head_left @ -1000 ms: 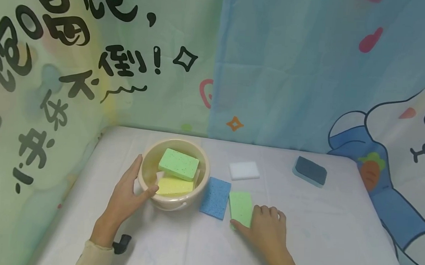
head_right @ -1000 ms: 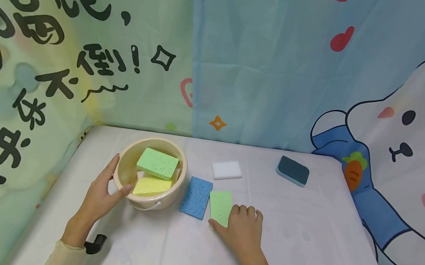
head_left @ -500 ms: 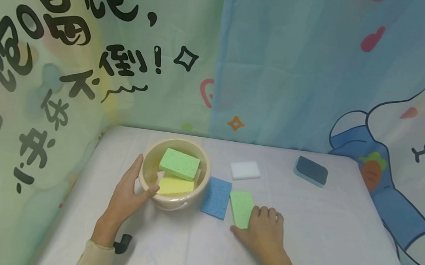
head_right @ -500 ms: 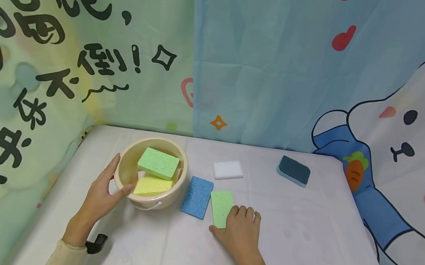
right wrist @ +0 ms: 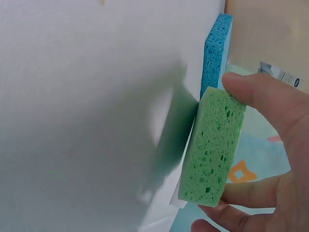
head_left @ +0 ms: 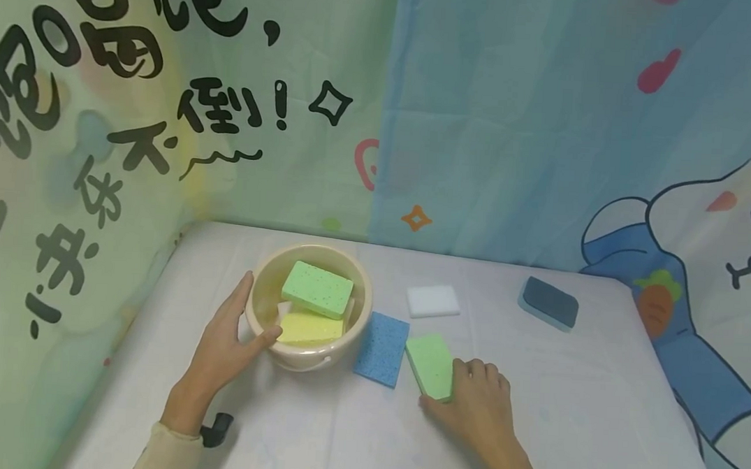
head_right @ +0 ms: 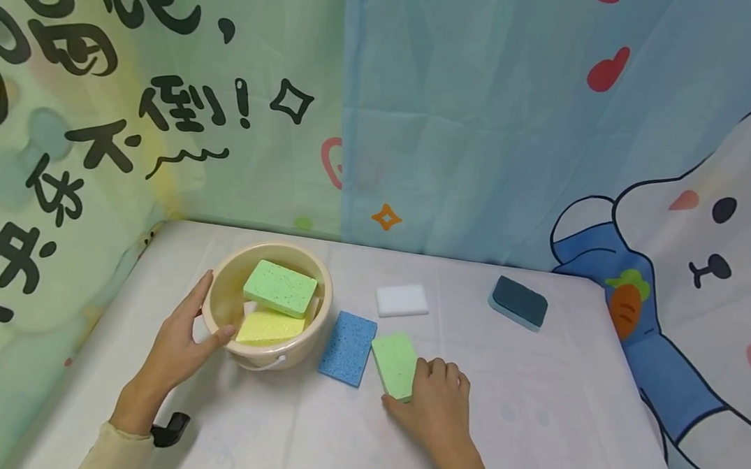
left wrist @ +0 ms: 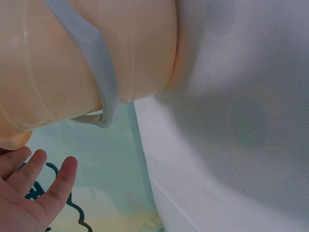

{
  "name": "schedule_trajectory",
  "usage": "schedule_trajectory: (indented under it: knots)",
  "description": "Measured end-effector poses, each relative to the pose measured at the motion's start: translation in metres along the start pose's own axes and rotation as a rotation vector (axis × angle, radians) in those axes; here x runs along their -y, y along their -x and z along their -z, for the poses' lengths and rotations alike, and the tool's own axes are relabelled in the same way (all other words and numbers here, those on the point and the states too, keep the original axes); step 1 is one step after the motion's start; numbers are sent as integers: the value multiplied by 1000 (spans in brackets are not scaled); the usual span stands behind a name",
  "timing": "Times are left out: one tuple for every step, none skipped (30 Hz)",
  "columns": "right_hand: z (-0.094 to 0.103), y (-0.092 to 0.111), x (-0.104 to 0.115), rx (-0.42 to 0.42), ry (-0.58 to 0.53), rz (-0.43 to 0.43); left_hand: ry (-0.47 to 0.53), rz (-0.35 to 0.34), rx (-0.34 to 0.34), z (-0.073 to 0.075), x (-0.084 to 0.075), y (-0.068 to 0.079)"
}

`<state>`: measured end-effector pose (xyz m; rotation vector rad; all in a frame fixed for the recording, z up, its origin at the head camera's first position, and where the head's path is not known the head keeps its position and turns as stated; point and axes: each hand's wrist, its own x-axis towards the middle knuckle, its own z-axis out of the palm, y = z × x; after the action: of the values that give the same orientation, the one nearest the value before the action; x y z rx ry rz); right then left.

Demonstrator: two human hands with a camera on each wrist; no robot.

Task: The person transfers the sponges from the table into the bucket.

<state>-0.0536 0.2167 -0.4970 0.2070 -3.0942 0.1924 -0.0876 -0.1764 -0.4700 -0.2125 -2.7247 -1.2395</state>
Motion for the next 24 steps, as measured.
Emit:
schedule_trajectory:
  knots:
    - [0, 0, -1, -4, -8, 0, -3, 0, 2, 0, 0, 0]
    - [-1, 0, -1, -10, -15, 1, -4, -1, 3, 0, 0, 0]
    - [-1, 0, -2, -20, -22, 3, -4, 1, 4, 0, 0, 0]
    - [-2, -1, -3, -32, -33, 6, -4, 2, 4, 0, 0, 0]
    - [-3, -1, -4, -48, -44, 10, -4, 3, 5, 0, 0, 0]
    - [-3, -1, -4, -63, -53, 16, -4, 3, 6, 0, 0, 0]
    - [-4, -2, -5, -78, -61, 22, -5, 3, 7, 0, 0, 0]
    - [-4, -2, -6, -92, -69, 28, -4, 3, 7, 0, 0, 0]
    - [-4, -2, -7, -105, -78, 32, -4, 2, 8, 0, 0, 0]
    - [-4, -2, -8, -114, -87, 38, -4, 0, 7, 0, 0, 0]
    - [-3, -2, -8, -120, -92, 43, -2, -1, 7, 0, 0, -1]
    - [-3, -2, -9, -123, -95, 46, -1, -2, 6, 1, 0, -1]
    - [-2, -2, -9, -124, -96, 48, -2, -3, 6, 1, 0, -1]
    - [-1, -2, -9, -122, -99, 49, 1, -3, 5, 1, 0, 0]
    - [0, -2, -9, -120, -101, 49, 2, -3, 4, 1, 0, 0]
    - [1, -2, -9, -117, -102, 49, 3, -3, 4, 1, 0, 0]
    - [2, -3, -10, -115, -102, 50, 6, -3, 4, 1, 0, 0]
    - [2, -3, -10, -115, -102, 51, 7, -2, 5, 0, 0, 0]
    - [3, -3, -10, -115, -107, 53, 9, -2, 4, 0, 0, 0]
    - [4, -3, -10, -115, -110, 55, 12, -2, 3, 0, 1, 0]
    - [4, -4, -10, -116, -114, 57, 13, -2, 2, 0, 1, 0]
    - [5, -5, -11, -117, -120, 60, 13, -1, 3, 0, 1, 0]
    - [5, -5, -11, -118, -129, 61, 15, 0, 3, 0, 1, 0]
    - [7, -5, -11, -119, -139, 61, 15, 1, 4, -1, 2, 0]
